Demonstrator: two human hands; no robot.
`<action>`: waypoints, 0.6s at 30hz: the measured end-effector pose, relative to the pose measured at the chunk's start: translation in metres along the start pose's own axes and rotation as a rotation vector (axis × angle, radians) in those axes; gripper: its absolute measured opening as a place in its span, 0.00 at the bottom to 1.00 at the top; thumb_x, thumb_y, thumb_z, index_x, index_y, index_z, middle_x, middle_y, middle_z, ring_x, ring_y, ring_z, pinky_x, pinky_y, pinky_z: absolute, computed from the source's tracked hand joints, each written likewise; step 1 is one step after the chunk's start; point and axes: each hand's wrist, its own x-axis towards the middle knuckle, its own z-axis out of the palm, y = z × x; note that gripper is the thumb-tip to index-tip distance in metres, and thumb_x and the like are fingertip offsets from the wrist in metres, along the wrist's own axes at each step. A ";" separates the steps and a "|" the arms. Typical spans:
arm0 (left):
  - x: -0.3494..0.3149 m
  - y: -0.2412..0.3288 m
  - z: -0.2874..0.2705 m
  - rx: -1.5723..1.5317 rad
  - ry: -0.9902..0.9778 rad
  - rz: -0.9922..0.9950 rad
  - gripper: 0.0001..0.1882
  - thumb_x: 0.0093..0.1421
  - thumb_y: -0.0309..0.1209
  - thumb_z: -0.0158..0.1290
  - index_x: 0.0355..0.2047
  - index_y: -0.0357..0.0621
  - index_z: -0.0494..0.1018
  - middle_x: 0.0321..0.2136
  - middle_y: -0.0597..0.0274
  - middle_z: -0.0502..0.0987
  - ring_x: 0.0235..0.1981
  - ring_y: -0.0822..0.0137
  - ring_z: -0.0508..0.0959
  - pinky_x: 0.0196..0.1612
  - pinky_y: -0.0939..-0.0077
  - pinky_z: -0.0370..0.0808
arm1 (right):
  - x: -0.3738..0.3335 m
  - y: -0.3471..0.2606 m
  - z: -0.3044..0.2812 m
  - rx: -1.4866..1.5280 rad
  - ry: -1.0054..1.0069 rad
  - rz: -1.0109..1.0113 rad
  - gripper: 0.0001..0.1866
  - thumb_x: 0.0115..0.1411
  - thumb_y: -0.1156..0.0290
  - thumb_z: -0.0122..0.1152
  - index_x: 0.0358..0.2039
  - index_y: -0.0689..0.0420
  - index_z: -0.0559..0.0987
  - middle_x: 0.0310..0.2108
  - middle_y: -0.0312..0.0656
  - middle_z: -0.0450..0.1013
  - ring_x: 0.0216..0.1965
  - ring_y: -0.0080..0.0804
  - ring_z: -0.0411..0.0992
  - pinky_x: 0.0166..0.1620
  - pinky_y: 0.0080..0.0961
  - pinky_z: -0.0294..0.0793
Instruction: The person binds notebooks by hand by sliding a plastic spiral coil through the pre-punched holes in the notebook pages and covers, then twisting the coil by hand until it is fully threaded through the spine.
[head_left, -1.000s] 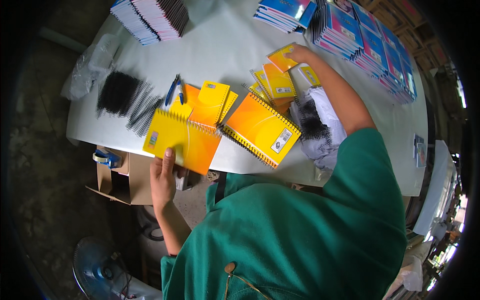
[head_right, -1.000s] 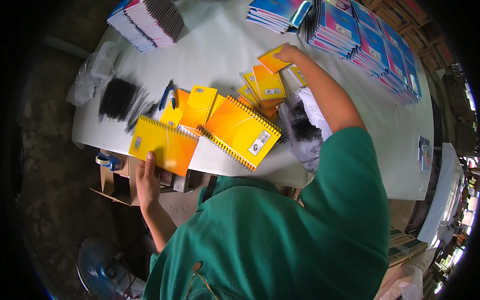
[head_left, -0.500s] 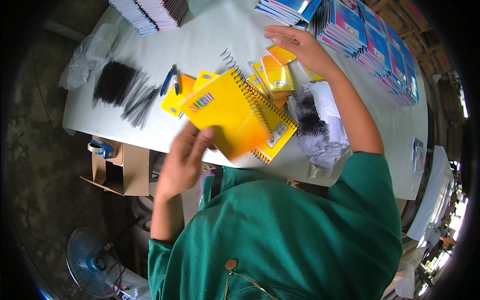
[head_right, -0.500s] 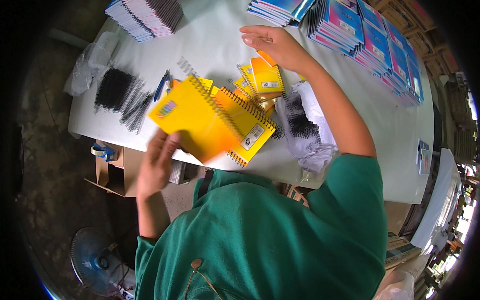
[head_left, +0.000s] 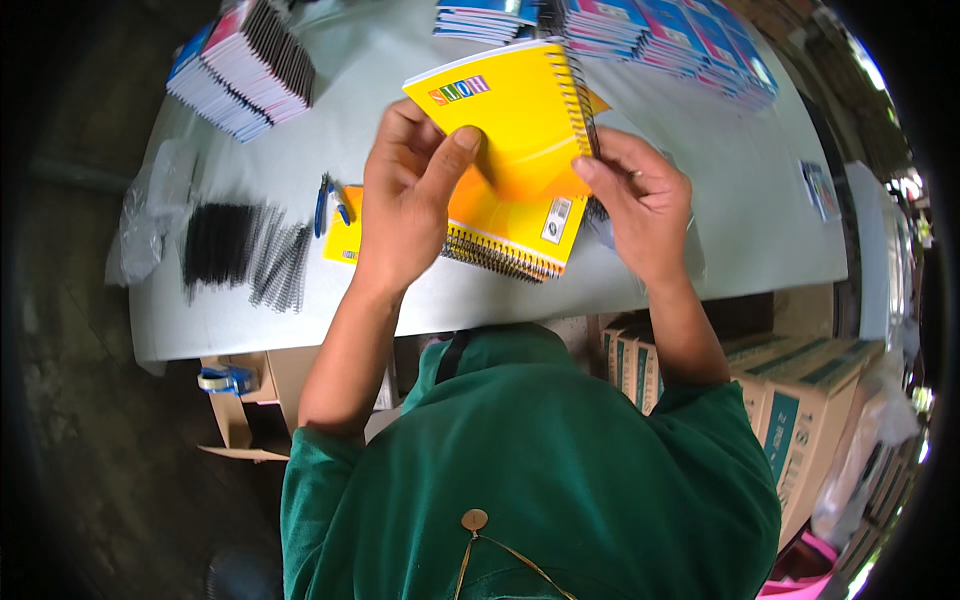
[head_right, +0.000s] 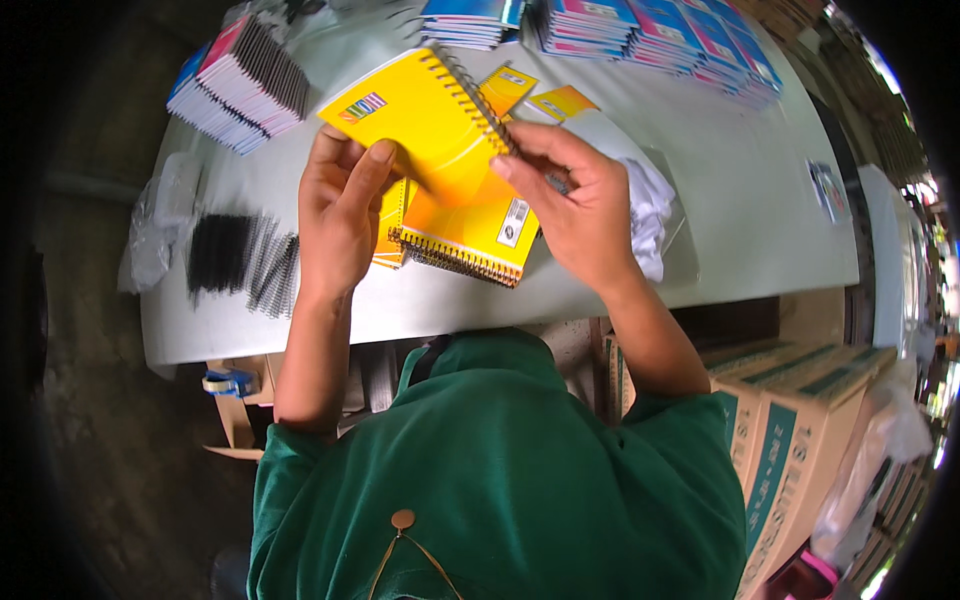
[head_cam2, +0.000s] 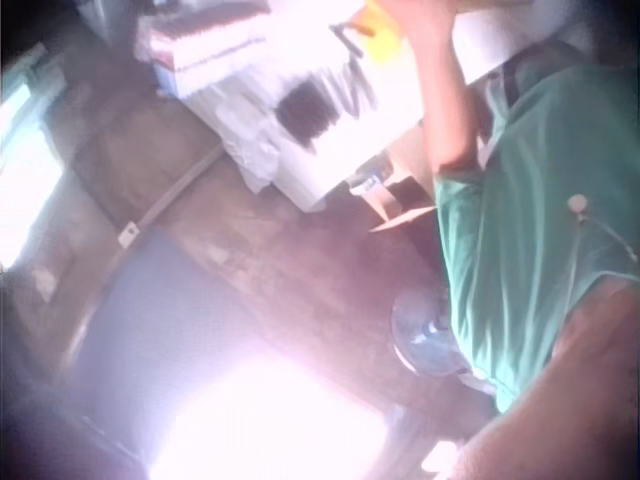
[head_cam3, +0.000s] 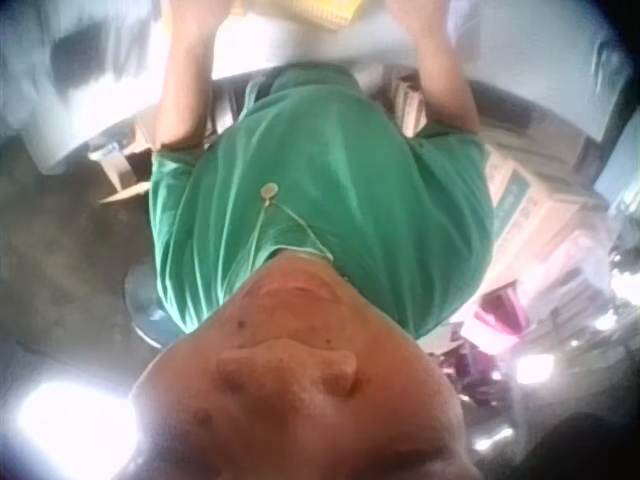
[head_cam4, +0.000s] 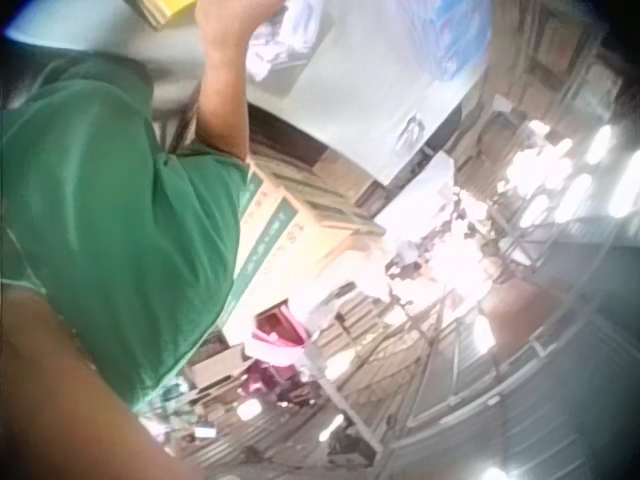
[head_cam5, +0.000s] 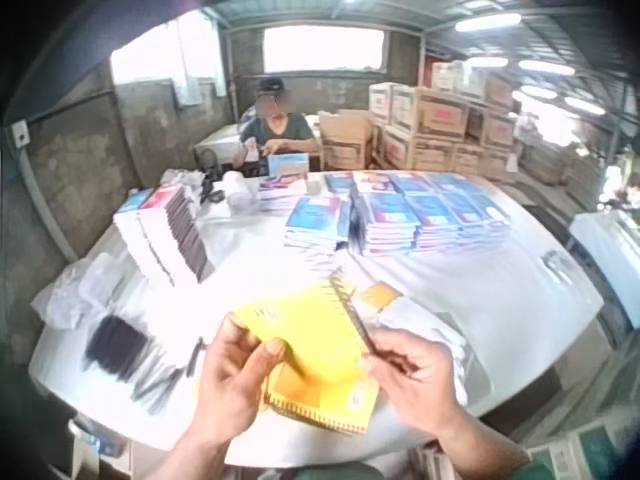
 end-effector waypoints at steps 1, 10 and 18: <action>0.001 -0.001 0.000 0.092 0.031 0.072 0.17 0.59 0.24 0.49 0.47 0.39 0.59 0.38 0.58 0.70 0.41 0.70 0.69 0.44 0.77 0.69 | -0.003 0.000 0.007 -0.222 0.158 -0.136 0.12 0.50 0.80 0.62 0.37 0.62 0.77 0.29 0.37 0.74 0.33 0.23 0.71 0.36 0.21 0.71; -0.008 -0.058 -0.051 0.321 -0.207 -0.128 0.25 0.56 0.39 0.53 0.49 0.37 0.65 0.44 0.53 0.71 0.46 0.64 0.70 0.50 0.72 0.65 | -0.054 0.036 0.032 -1.175 0.120 -0.507 0.12 0.44 0.73 0.64 0.32 0.51 0.79 0.30 0.28 0.71 0.34 0.29 0.66 0.36 0.29 0.64; -0.042 -0.096 -0.046 0.381 0.075 0.093 0.09 0.55 0.29 0.56 0.34 0.38 0.73 0.39 0.55 0.74 0.34 0.67 0.74 0.43 0.73 0.72 | -0.107 0.068 0.060 -0.799 0.411 -0.067 0.27 0.61 0.70 0.46 0.58 0.66 0.55 0.59 0.61 0.51 0.61 0.57 0.50 0.60 0.41 0.50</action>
